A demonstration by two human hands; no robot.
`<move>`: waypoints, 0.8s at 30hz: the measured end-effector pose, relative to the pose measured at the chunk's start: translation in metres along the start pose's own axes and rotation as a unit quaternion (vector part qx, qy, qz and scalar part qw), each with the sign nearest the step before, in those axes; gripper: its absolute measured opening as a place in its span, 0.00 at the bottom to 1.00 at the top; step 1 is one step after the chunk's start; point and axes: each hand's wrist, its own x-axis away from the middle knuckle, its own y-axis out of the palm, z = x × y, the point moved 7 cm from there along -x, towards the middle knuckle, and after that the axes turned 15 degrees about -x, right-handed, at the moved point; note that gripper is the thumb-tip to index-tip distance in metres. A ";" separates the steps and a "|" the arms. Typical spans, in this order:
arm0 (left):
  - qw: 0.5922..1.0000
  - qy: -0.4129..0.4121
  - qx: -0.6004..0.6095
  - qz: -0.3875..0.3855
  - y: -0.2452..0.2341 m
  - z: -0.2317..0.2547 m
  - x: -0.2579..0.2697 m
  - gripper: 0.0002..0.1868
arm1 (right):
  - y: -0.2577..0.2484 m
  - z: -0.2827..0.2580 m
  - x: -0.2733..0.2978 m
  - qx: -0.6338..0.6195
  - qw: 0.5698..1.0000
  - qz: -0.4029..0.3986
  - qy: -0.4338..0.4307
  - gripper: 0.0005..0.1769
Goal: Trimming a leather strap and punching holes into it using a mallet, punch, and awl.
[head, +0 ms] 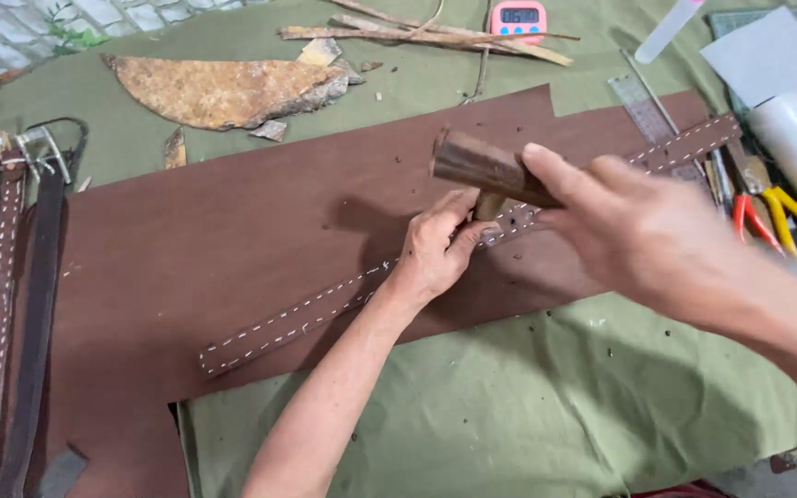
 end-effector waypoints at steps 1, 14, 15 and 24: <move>0.999 -0.031 -0.022 -0.037 0.003 -0.003 0.003 0.19 | -0.019 -0.007 0.001 -0.016 0.998 0.051 -0.021 0.35; 0.998 -0.059 0.005 0.010 -0.007 0.005 0.008 0.18 | 0.008 0.077 0.030 -0.051 0.979 0.176 0.087 0.35; 0.998 -0.057 0.005 0.009 -0.009 0.009 0.006 0.18 | 0.019 0.099 0.038 -0.051 0.979 0.178 0.088 0.35; 0.995 -0.093 -0.002 0.018 -0.009 0.016 -0.004 0.16 | 0.064 0.104 0.042 0.096 0.969 0.227 -0.003 0.20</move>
